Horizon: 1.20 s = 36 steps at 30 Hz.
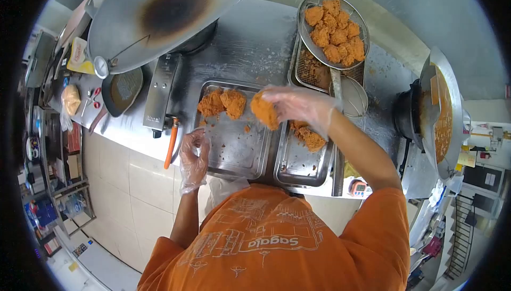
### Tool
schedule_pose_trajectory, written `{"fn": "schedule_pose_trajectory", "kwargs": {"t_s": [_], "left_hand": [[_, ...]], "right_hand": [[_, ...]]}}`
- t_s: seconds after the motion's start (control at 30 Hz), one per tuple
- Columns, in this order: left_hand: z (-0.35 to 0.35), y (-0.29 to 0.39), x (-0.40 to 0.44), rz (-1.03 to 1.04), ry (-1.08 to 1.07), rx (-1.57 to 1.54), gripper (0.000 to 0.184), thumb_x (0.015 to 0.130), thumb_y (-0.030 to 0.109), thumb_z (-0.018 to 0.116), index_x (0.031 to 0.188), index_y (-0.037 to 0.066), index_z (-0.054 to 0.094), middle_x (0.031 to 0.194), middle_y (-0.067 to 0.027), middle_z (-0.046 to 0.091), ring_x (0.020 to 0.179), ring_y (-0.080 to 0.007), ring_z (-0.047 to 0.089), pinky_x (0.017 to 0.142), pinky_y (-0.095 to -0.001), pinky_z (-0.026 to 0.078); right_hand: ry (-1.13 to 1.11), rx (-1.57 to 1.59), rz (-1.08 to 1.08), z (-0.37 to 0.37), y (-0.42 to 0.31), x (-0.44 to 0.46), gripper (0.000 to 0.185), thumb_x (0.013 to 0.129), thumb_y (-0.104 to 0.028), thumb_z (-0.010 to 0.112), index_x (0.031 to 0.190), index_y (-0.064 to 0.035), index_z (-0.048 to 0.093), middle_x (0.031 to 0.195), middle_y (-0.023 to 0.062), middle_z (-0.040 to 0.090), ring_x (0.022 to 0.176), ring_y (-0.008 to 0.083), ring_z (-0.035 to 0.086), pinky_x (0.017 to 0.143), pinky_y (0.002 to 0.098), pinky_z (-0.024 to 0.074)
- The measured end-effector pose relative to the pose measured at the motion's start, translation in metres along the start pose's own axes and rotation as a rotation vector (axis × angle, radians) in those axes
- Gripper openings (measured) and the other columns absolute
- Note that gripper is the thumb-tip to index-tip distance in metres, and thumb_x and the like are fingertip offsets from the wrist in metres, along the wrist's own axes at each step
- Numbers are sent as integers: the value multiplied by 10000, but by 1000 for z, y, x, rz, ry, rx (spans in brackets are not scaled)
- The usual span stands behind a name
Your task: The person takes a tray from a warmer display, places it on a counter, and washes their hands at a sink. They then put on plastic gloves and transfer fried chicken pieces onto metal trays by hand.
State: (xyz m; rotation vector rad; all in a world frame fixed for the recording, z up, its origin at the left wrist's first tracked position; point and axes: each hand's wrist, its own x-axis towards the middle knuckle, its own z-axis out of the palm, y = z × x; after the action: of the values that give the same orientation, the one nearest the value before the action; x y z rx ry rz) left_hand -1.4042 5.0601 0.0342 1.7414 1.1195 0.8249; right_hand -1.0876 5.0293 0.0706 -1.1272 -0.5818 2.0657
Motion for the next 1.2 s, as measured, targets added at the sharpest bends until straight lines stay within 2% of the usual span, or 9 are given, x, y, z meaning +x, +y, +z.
{"fn": "schedule_pose_trajectory", "kwargs": {"t_s": [0.1,0.23,0.4,0.6,0.7,0.9,1.0,1.1,1.2], "left_hand": [[-2,-10,-19,-85,17,21,225,833,103,624,1021,-5,565,948,-135,611,774,-185,554,733,-318,465],[7,-2,-27,-275,-158,-22,241,846,121,618,1042,-11,567,974,-145,620,827,-207,587,756,-324,475],[20,-10,-24,-93,-213,-63,273,849,139,630,1070,-10,570,957,-143,595,854,-213,583,767,-319,468],[36,-17,-10,-82,-265,-79,271,848,152,632,1072,10,577,960,-153,599,876,-227,590,772,-335,473],[41,-16,-6,-140,-293,-170,257,862,114,617,1089,7,562,940,-103,587,859,-161,560,770,-302,458],[40,-31,6,-38,-316,-70,308,846,160,629,1112,25,551,1015,-172,576,893,-271,588,772,-373,476],[42,-23,10,-23,-372,14,297,857,141,624,1117,17,551,1039,-152,570,952,-241,583,823,-344,472],[48,-25,14,-7,-436,45,303,850,147,626,1117,25,554,1045,-160,568,966,-258,582,835,-347,474],[55,-26,15,45,-418,48,309,843,138,623,1123,26,555,1031,-165,582,948,-260,590,827,-350,475]], "right_hand": [[233,-205,89,32,16,6,528,850,-369,604,1244,-45,467,1152,134,564,1059,244,567,875,408,473],[106,-140,265,16,29,42,606,867,-391,569,1298,3,406,1235,161,518,1144,278,519,955,395,431],[99,48,260,-8,28,39,698,900,-588,410,1299,-15,406,1177,171,540,1061,314,563,872,433,480],[208,-94,313,4,45,50,639,927,-500,438,1340,-20,355,1210,184,511,1099,330,546,898,444,490],[169,165,243,-16,60,58,599,937,-443,444,1355,-26,339,1264,211,469,1179,357,477,961,481,433],[316,91,231,-9,57,51,532,969,-372,409,1357,-13,340,1298,173,462,1157,287,509,965,399,448],[436,68,194,-18,70,61,505,986,-363,357,1336,2,367,1292,145,476,1130,266,528,964,400,444],[468,-244,191,-2,50,48,488,971,-368,384,1274,10,443,1228,162,537,1091,264,553,956,394,428],[706,-1401,-46,-18,62,47,437,933,-361,450,1170,-3,534,1153,200,575,1049,273,573,898,397,447]]}}
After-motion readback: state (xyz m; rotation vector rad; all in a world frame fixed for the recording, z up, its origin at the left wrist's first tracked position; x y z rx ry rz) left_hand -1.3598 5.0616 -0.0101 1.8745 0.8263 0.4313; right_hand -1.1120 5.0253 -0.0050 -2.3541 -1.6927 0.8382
